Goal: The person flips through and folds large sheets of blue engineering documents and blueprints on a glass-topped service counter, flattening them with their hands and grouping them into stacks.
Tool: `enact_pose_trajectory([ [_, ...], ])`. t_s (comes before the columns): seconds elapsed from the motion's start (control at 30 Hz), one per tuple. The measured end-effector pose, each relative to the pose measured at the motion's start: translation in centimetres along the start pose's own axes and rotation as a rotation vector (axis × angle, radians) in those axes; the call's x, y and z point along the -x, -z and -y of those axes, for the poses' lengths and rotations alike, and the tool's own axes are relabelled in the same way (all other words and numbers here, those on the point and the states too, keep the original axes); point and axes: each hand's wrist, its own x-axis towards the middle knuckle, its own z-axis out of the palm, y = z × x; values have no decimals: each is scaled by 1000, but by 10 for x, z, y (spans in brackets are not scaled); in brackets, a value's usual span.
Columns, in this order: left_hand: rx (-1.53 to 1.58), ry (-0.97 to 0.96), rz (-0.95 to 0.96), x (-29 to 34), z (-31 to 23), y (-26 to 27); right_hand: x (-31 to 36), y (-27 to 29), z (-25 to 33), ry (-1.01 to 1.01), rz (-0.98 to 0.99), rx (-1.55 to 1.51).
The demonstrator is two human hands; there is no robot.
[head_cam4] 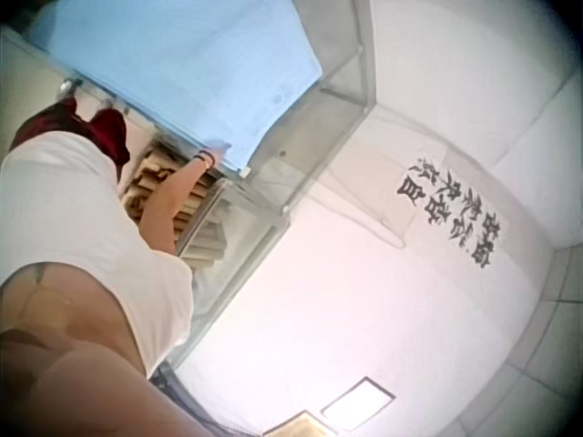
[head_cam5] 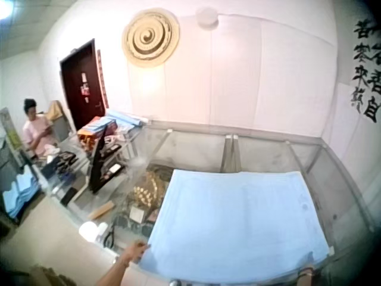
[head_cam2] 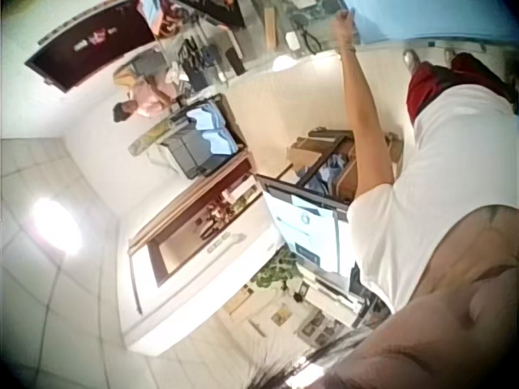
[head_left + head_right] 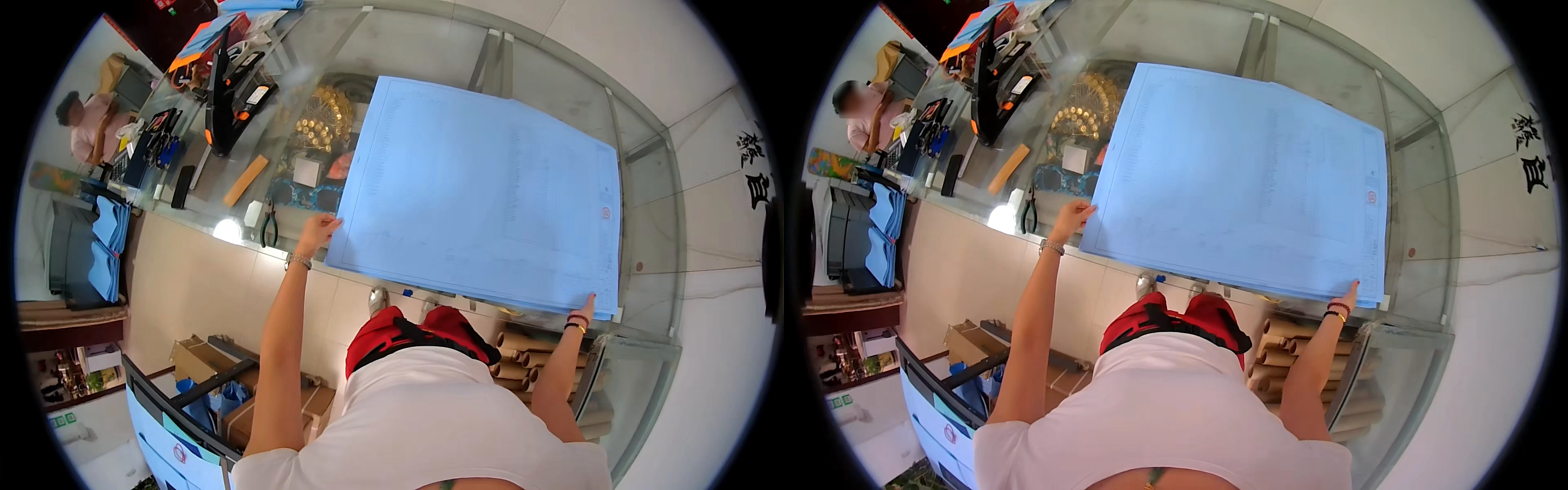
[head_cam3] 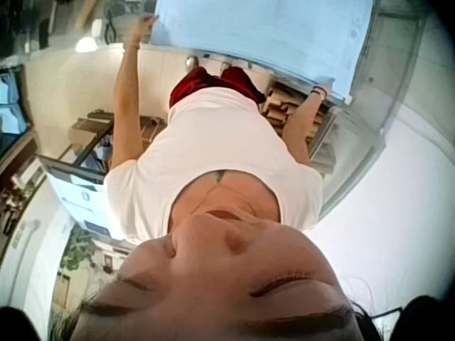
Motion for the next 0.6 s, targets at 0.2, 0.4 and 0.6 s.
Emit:
enact_pose_trajectory([
  [0.2, 91, 23, 122, -2, 7, 3, 4, 1, 1, 41, -38, -41],
  [0.4, 182, 52, 151, 0, 6, 10, 8, 3, -10, 163, 48, -202],
  [0.6, 104, 45, 140, 1, 2, 22, 12, -1, -22, 11, 78, -126],
])
